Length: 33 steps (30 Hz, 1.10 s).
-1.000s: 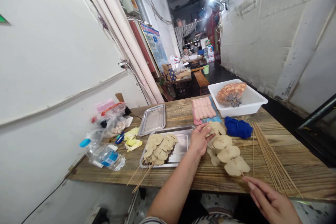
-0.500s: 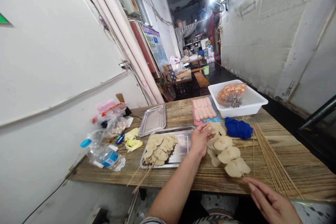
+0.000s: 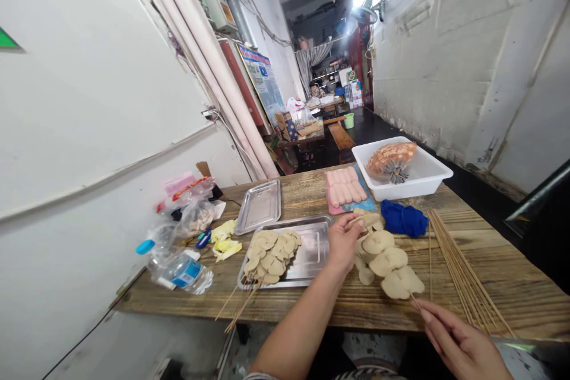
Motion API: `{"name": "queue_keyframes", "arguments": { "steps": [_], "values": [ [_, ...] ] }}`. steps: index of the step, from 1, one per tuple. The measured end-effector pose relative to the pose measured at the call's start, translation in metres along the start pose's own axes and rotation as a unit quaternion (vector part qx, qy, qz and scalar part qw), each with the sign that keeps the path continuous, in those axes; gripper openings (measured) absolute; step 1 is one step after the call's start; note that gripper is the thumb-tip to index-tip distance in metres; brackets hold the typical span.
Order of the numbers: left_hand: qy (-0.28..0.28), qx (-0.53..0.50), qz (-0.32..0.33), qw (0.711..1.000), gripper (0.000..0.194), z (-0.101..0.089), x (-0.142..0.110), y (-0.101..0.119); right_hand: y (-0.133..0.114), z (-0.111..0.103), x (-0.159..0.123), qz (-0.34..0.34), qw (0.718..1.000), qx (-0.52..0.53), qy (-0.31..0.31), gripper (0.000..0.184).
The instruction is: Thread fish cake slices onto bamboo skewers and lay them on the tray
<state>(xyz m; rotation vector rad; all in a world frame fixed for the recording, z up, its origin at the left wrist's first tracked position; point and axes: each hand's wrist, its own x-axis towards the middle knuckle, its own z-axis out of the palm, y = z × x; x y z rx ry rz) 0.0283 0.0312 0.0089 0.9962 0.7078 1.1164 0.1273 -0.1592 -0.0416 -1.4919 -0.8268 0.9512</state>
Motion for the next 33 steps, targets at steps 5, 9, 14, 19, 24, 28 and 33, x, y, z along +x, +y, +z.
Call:
{"name": "queue_keyframes", "arguments": {
  "steps": [5, 9, 14, 19, 24, 28, 33],
  "values": [
    [0.022, -0.025, -0.024, 0.999, 0.035, 0.001, 0.001, 0.002, 0.002, 0.001, 0.001, 0.02, 0.999, 0.049, 0.006, 0.033],
    [0.031, -0.044, -0.04, 0.998, 0.036, 0.0, 0.002, 0.004, 0.004, 0.0, 0.002, 0.026, 0.998, 0.057, 0.005, 0.034],
    [0.033, -0.059, -0.051, 0.996, 0.034, -0.001, 0.004, 0.007, 0.003, -0.001, 0.001, 0.011, 0.999, 0.043, 0.006, 0.035],
    [0.023, -0.077, -0.071, 0.994, 0.033, -0.002, 0.004, 0.009, -0.002, -0.002, 0.001, -0.007, 1.0, 0.022, 0.01, 0.034],
    [0.015, -0.095, -0.105, 0.99, 0.032, -0.004, 0.005, 0.008, 0.0, -0.003, 0.002, -0.018, 1.0, -0.004, 0.005, 0.035],
    [0.008, -0.107, -0.119, 0.987, 0.033, -0.005, 0.007, 0.005, 0.005, -0.003, 0.003, -0.025, 1.0, 0.005, 0.003, 0.035],
    [0.006, -0.112, -0.126, 0.986, 0.035, -0.002, 0.005, 0.006, 0.011, -0.002, 0.005, -0.024, 1.0, -0.009, -0.002, 0.037]
  ]
}}
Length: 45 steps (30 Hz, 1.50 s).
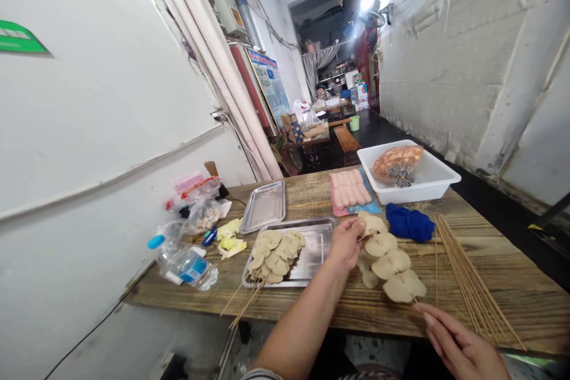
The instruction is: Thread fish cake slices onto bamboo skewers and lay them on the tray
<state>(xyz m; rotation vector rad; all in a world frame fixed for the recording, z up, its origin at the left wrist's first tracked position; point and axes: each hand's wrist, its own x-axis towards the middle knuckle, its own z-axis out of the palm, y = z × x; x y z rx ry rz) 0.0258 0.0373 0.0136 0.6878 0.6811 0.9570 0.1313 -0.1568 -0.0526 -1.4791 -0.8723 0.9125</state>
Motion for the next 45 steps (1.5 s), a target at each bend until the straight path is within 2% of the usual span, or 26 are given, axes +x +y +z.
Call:
{"name": "queue_keyframes", "arguments": {
  "steps": [7, 14, 28, 36, 40, 45],
  "values": [
    [0.012, 0.014, -0.026, 0.999, 0.037, 0.0048, -0.004, -0.0037, -0.0008, 0.0011, 0.0009, -0.004, 1.0, 0.004, 0.011, 0.034],
    [-0.008, -0.005, -0.044, 0.999, 0.035, 0.0038, -0.005, -0.0012, 0.0018, -0.004, 0.0023, -0.016, 0.999, -0.044, 0.019, 0.032],
    [0.004, 0.028, -0.007, 1.0, 0.037, 0.0083, -0.0073, -0.0016, 0.0028, -0.0039, 0.0025, -0.017, 1.0, -0.016, 0.011, 0.031],
    [-0.002, 0.023, -0.018, 1.0, 0.039, 0.0097, -0.0079, -0.0018, -0.0019, -0.0017, 0.0015, -0.018, 1.0, -0.006, 0.023, 0.031],
    [-0.017, 0.01, -0.047, 0.999, 0.041, 0.007, -0.0069, -0.0018, -0.0017, -0.0021, 0.0017, -0.016, 1.0, -0.021, 0.012, 0.036],
    [-0.059, 0.001, -0.065, 0.996, 0.055, 0.0067, -0.0105, -0.0008, -0.0015, -0.0016, 0.0005, -0.004, 1.0, 0.0, 0.01, 0.038]
  ]
}}
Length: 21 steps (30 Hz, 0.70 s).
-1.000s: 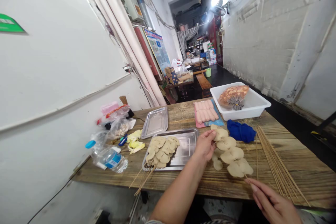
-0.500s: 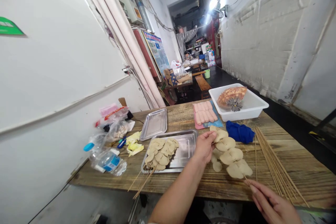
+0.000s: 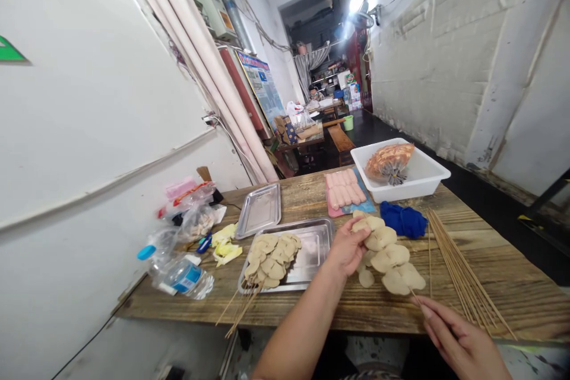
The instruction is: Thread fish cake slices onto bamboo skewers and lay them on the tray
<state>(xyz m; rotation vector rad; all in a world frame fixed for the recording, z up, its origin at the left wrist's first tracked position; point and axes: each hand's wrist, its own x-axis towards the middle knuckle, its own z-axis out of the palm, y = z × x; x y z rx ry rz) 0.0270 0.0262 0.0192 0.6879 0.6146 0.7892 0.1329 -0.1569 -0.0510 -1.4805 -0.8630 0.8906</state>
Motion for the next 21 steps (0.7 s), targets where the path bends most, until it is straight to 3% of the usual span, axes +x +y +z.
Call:
{"name": "queue_keyframes", "arguments": {
  "steps": [5, 13, 21],
  "values": [
    [0.006, 0.033, -0.003, 0.999, 0.044, -0.003, 0.0, 0.0, -0.005, 0.002, -0.003, 0.032, 0.998, 0.057, 0.009, 0.036],
    [-0.074, 0.052, -0.045, 0.995, 0.03, -0.015, 0.005, 0.008, -0.02, 0.001, -0.004, 0.098, 0.988, 0.115, 0.029, 0.034],
    [-0.037, 0.041, -0.024, 0.998, 0.034, -0.013, 0.008, 0.002, -0.013, 0.004, -0.003, 0.098, 0.986, 0.13, 0.02, 0.034]
  ]
}}
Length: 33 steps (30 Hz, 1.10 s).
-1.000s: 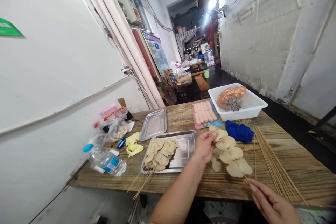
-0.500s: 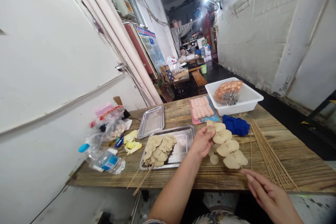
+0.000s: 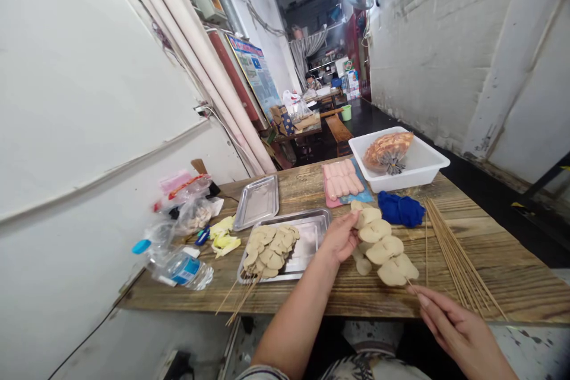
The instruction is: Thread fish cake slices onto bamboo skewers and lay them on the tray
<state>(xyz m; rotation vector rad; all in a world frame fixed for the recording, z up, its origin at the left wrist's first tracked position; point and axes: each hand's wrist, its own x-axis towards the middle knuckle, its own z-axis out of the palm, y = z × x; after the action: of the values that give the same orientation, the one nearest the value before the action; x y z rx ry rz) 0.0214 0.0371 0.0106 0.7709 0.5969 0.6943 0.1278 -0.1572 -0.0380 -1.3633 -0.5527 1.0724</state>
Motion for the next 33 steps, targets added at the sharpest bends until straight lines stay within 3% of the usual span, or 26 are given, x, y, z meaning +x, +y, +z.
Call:
{"name": "queue_keyframes", "arguments": {
  "steps": [6, 11, 16, 19, 23, 27, 33],
  "values": [
    [0.018, 0.015, 0.016, 1.0, 0.032, 0.003, -0.002, -0.002, -0.005, 0.003, -0.001, -0.02, 0.999, -0.035, 0.005, 0.036],
    [0.016, 0.033, 0.023, 0.999, 0.038, 0.006, -0.003, -0.002, 0.006, 0.0, 0.001, -0.041, 0.997, -0.061, -0.014, 0.033],
    [0.034, -0.033, 0.041, 0.998, 0.04, 0.009, -0.005, 0.001, 0.014, 0.001, 0.007, -0.059, 0.995, -0.084, -0.008, 0.037],
    [-0.001, -0.084, 0.0, 0.996, 0.042, 0.014, -0.019, -0.007, 0.011, 0.006, 0.009, -0.067, 0.994, -0.085, -0.003, 0.038],
    [-0.061, -0.079, -0.065, 0.993, 0.039, 0.02, -0.042, -0.027, 0.008, 0.013, 0.01, -0.093, 0.992, -0.09, -0.002, 0.037],
    [-0.017, -0.063, -0.052, 0.996, 0.038, 0.025, -0.051, -0.039, 0.009, 0.017, 0.011, -0.097, 0.991, -0.096, -0.005, 0.041],
    [0.041, -0.092, -0.03, 0.994, 0.037, 0.03, -0.047, -0.036, 0.011, 0.02, 0.009, -0.09, 0.99, -0.111, -0.011, 0.042]
  ]
}}
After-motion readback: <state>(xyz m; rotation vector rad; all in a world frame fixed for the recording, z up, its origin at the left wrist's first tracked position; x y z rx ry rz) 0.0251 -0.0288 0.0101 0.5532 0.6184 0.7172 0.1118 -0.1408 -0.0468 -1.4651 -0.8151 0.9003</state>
